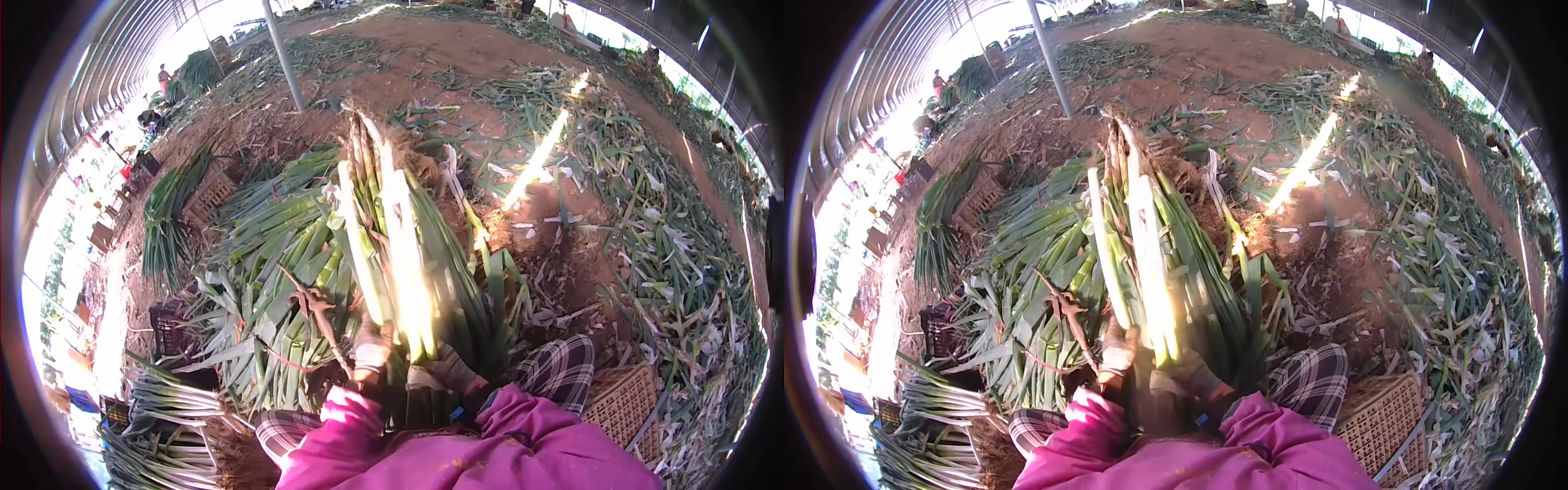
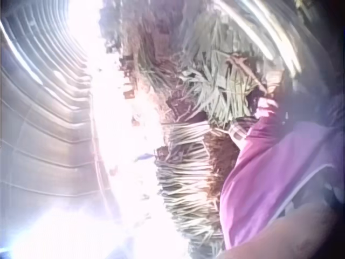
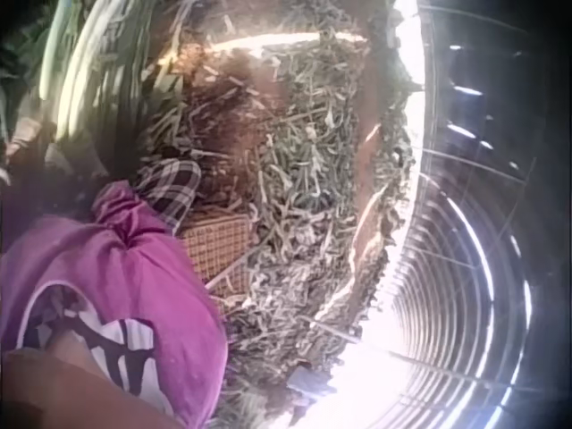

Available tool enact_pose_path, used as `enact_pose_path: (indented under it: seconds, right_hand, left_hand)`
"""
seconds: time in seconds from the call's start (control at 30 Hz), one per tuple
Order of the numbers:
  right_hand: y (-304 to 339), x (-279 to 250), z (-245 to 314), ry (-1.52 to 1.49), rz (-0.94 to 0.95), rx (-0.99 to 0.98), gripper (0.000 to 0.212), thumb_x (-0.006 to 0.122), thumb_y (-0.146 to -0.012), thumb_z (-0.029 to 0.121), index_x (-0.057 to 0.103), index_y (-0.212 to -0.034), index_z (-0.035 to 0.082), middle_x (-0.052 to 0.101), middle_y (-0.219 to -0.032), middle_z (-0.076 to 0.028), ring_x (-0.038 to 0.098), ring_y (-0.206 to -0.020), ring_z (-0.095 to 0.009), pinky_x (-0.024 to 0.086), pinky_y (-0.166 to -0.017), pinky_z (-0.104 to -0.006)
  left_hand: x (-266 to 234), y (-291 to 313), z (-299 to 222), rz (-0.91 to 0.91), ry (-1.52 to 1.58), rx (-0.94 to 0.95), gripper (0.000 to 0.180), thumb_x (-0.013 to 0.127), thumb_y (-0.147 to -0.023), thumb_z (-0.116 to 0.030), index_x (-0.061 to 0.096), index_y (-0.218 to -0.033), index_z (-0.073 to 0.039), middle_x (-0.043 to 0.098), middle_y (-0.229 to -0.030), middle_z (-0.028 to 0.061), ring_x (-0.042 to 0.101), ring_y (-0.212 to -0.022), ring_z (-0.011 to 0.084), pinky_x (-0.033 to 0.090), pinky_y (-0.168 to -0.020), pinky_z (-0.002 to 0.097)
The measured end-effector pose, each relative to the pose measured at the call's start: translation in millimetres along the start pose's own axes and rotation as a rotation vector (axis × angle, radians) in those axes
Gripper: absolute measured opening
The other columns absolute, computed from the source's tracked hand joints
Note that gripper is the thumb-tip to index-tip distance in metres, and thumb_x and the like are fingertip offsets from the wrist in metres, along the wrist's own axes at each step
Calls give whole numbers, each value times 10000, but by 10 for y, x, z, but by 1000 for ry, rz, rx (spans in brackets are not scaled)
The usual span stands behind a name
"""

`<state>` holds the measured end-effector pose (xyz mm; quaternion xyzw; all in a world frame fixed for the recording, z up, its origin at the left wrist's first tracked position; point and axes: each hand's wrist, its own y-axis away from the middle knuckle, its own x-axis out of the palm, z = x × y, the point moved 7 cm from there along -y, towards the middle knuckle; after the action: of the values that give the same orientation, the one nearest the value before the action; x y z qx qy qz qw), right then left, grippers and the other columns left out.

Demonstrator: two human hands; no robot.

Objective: The person pulls green onions from a bundle, peels the outer layers from the stalks by hand, and tosses the cleaned onions to the side.

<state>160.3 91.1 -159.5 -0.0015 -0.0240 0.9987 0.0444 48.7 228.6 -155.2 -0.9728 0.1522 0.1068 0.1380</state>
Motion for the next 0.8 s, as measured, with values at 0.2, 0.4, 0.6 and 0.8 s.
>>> enact_pose_path:
  seconds: [0.2, 0.4, 0.6, 0.8]
  right_hand:
    - [-27, 304, 420, 318, -191, -120, 493, 713, -718, 218, 526, -1145, 55, 611, -963, -163, 603, -832, -317, 483, -744, -361]
    - [-660, -756, 1463, 179, -374, -289, 914, 798, -660, 303, 217, -1318, 47, 424, -1229, -175, 445, -1137, -243, 404, -941, -334]
    - [-1383, -1271, 2406, 570, 129, -292, 563, 742, -707, 328, 554, -1163, 57, 637, -903, -86, 593, -719, -179, 491, -708, -326]
    - [79, -3807, 4264, 1748, -628, -76, 492, 781, -582, 499, 712, -882, 115, 684, -798, -56, 635, -693, -164, 530, -672, -293]
  left_hand:
    - [164, -18, -935, 134, 371, -130, 637, 698, -732, -13, 359, -1269, -61, 531, -1027, 48, 542, -871, 158, 476, -731, 279]
    - [208, 248, -1309, 265, 636, -145, 426, 561, -742, 93, 453, -1123, -65, 549, -968, 31, 546, -813, 127, 499, -662, 250]
    - [290, 742, -1144, 252, 445, -201, 185, 582, -847, -161, 550, -1020, -102, 600, -848, 23, 577, -741, 163, 497, -601, 266]
    - [72, 934, -809, 20, 1214, -863, 261, 511, -908, -316, 594, -1005, -88, 643, -921, 50, 613, -859, 204, 514, -773, 359]
